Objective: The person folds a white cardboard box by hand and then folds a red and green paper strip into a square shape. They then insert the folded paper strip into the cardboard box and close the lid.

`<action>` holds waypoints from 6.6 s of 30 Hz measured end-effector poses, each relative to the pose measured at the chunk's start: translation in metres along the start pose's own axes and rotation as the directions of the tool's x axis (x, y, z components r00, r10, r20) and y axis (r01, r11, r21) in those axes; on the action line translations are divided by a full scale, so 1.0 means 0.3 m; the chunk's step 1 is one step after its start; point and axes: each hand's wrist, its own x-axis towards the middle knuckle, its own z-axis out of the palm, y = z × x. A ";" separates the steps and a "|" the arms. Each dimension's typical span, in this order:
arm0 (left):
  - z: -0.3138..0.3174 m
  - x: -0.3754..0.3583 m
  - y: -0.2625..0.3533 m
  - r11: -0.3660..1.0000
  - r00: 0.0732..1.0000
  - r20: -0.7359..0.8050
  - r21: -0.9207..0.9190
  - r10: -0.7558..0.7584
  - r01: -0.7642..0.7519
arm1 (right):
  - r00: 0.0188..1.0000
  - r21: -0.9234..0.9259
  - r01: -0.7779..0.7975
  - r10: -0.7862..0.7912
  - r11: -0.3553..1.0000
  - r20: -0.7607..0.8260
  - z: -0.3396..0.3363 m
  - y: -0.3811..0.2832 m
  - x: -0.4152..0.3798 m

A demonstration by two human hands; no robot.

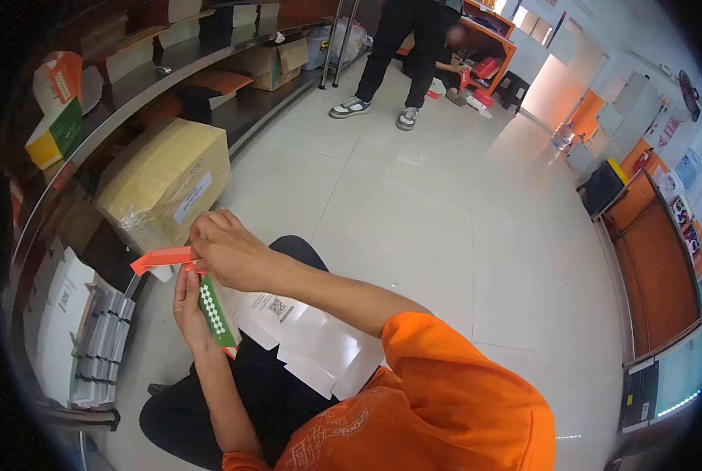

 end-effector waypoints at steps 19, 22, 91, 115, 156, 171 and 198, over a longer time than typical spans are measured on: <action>-0.034 0.011 0.016 0.984 0.982 -0.078 0.067 0.170 -0.165 | 0.996 0.268 0.020 -0.043 0.963 0.081 0.024 0.009 0.091; -0.042 0.018 0.016 0.982 0.982 -0.059 0.076 0.178 -0.173 | 0.993 0.274 0.067 -0.090 0.959 0.071 0.019 0.014 0.094; -0.009 0.008 0.122 0.970 0.960 0.149 -0.101 0.236 -0.222 | 0.923 0.671 -0.385 0.255 0.633 0.289 0.018 -0.061 0.114; -0.020 0.009 0.182 0.864 0.953 0.256 0.430 0.160 -0.261 | 0.947 0.421 -0.302 0.217 0.855 0.238 0.035 -0.028 0.018; -0.014 0.001 0.177 0.688 0.919 0.230 0.611 0.320 -0.393 | 0.970 0.390 -0.233 0.239 0.891 0.033 0.097 -0.013 -0.001; -0.034 0.025 0.148 0.762 0.940 0.208 0.550 0.271 -0.342 | 0.945 0.301 -0.327 0.315 0.896 0.088 0.074 -0.040 0.009; -0.058 0.032 0.185 0.928 0.982 0.117 0.328 0.146 -0.177 | 0.953 0.435 -0.272 0.302 0.858 0.000 0.135 -0.031 0.049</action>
